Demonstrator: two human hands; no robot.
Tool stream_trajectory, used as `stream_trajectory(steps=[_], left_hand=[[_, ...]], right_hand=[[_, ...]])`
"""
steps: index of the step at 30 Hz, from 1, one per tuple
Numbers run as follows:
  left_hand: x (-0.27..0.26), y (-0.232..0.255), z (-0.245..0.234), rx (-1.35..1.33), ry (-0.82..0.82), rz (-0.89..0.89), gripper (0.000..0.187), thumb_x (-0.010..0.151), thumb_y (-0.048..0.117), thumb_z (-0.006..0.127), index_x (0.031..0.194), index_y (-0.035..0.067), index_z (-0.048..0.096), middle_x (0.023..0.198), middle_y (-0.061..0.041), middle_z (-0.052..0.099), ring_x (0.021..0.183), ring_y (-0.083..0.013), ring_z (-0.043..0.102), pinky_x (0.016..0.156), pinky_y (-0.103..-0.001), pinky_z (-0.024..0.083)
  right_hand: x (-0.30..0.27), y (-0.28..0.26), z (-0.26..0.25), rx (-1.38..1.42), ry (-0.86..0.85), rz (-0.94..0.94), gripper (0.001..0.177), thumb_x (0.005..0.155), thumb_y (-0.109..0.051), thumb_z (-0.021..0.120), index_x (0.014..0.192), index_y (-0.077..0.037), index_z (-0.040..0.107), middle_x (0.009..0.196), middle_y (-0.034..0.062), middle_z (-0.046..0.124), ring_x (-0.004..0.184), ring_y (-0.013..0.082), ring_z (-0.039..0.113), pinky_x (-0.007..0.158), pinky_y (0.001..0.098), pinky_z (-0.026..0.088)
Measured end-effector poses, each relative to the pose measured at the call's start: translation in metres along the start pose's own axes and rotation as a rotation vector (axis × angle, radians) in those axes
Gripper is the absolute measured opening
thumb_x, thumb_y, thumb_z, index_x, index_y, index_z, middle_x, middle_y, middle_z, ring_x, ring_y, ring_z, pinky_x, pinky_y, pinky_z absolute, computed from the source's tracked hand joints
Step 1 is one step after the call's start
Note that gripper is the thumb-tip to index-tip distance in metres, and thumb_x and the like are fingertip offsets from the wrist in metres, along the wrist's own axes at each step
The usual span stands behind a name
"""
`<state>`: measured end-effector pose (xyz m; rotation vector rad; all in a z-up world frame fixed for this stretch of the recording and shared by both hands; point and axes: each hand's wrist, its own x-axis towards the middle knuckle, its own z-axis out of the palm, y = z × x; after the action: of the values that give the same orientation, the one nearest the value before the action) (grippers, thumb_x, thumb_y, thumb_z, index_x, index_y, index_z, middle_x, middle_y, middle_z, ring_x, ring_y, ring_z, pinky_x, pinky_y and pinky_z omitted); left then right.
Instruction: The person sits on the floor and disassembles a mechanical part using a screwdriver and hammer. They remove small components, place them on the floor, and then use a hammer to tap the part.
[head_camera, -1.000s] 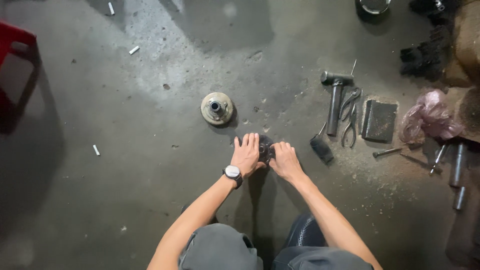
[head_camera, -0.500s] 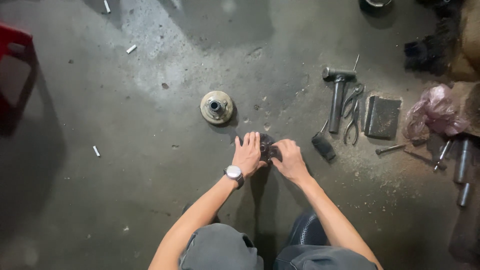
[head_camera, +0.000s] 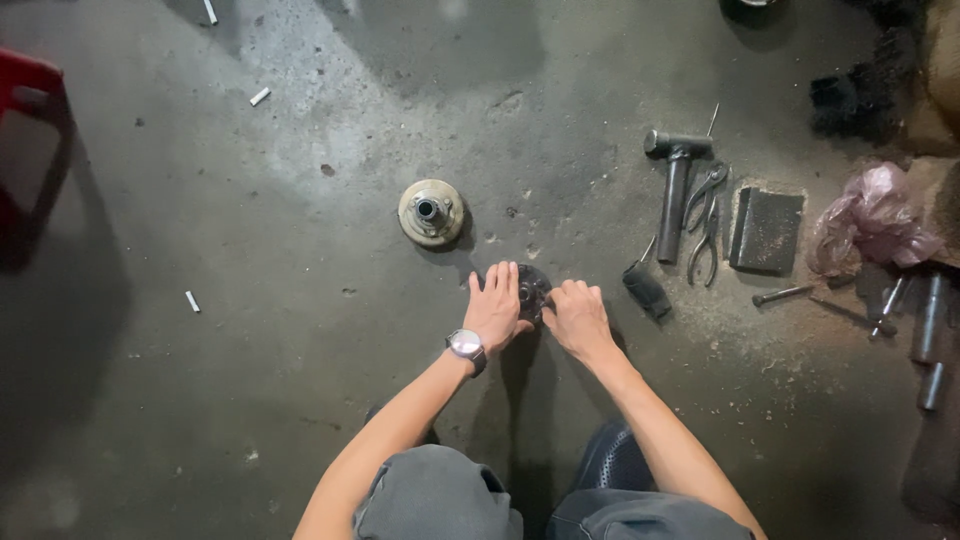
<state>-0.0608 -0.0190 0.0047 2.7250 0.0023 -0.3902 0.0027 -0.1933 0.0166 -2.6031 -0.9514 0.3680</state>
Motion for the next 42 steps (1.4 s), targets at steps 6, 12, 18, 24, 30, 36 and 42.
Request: stream_trajectory(steps=[6,12,18,24,30,36,42], left_hand=[[0.001,0.001,0.0,-0.003,0.003,-0.006,0.118,0.066,0.052,0.087,0.149,-0.012,0.032,0.146,-0.022,0.041,0.137,-0.037,0.039,0.108,-0.065,0.035],[0.0,0.001,-0.002,-0.014,-0.01,-0.002,0.116,0.068,0.051,0.087,0.149,-0.011,0.032,0.147,-0.023,0.04,0.138,-0.0376,0.038,0.108,-0.065,0.035],[0.001,0.0,0.001,0.001,-0.009,-0.005,0.114,0.071,0.05,0.086,0.15,-0.012,0.031,0.147,-0.023,0.04,0.139,-0.038,0.037,0.109,-0.065,0.034],[0.0,0.001,-0.004,-0.007,-0.022,-0.005,0.115,0.071,0.051,0.085,0.15,-0.012,0.03,0.148,-0.023,0.039,0.138,-0.0377,0.038,0.109,-0.065,0.034],[0.001,0.0,-0.002,0.007,-0.031,-0.009,0.115,0.071,0.051,0.085,0.15,-0.012,0.03,0.148,-0.023,0.039,0.138,-0.0377,0.038,0.109,-0.065,0.034],[0.001,0.0,-0.005,-0.022,-0.046,-0.01,0.115,0.071,0.05,0.085,0.15,-0.012,0.03,0.149,-0.023,0.038,0.139,-0.0383,0.037,0.11,-0.065,0.033],[0.001,-0.001,-0.002,-0.011,-0.039,-0.006,0.114,0.072,0.052,0.084,0.15,-0.012,0.03,0.149,-0.024,0.038,0.139,-0.0391,0.037,0.11,-0.064,0.033]], right_hand=[[0.001,-0.006,0.002,-0.084,0.01,-0.02,0.017,0.077,-0.018,0.075,0.085,-0.005,0.069,0.089,0.0112,0.064,0.093,0.0306,0.061,0.081,0.0453,0.044],[-0.001,-0.006,0.006,-0.121,0.023,-0.036,0.017,0.076,-0.018,0.074,0.084,-0.005,0.066,0.089,0.0117,0.063,0.092,0.0306,0.06,0.081,0.0453,0.044],[0.0,-0.007,0.005,-0.12,0.026,-0.062,0.019,0.076,-0.018,0.074,0.085,-0.005,0.065,0.09,0.0118,0.062,0.092,0.0308,0.059,0.079,0.0453,0.043],[0.004,-0.007,0.006,-0.108,-0.005,-0.05,0.019,0.074,-0.017,0.073,0.086,-0.005,0.063,0.091,0.012,0.062,0.092,0.031,0.058,0.079,0.0451,0.043],[0.005,-0.007,0.008,-0.128,-0.024,-0.053,0.019,0.074,-0.017,0.072,0.085,-0.005,0.062,0.09,0.0127,0.062,0.091,0.0313,0.058,0.078,0.0453,0.043],[0.007,-0.007,0.007,-0.122,-0.019,-0.046,0.02,0.073,-0.017,0.072,0.084,-0.005,0.061,0.089,0.0129,0.062,0.09,0.0318,0.058,0.077,0.0457,0.044],[0.007,-0.007,0.005,-0.109,0.004,-0.075,0.02,0.072,-0.016,0.072,0.083,-0.005,0.06,0.088,0.0129,0.06,0.089,0.0325,0.058,0.076,0.0461,0.044]])
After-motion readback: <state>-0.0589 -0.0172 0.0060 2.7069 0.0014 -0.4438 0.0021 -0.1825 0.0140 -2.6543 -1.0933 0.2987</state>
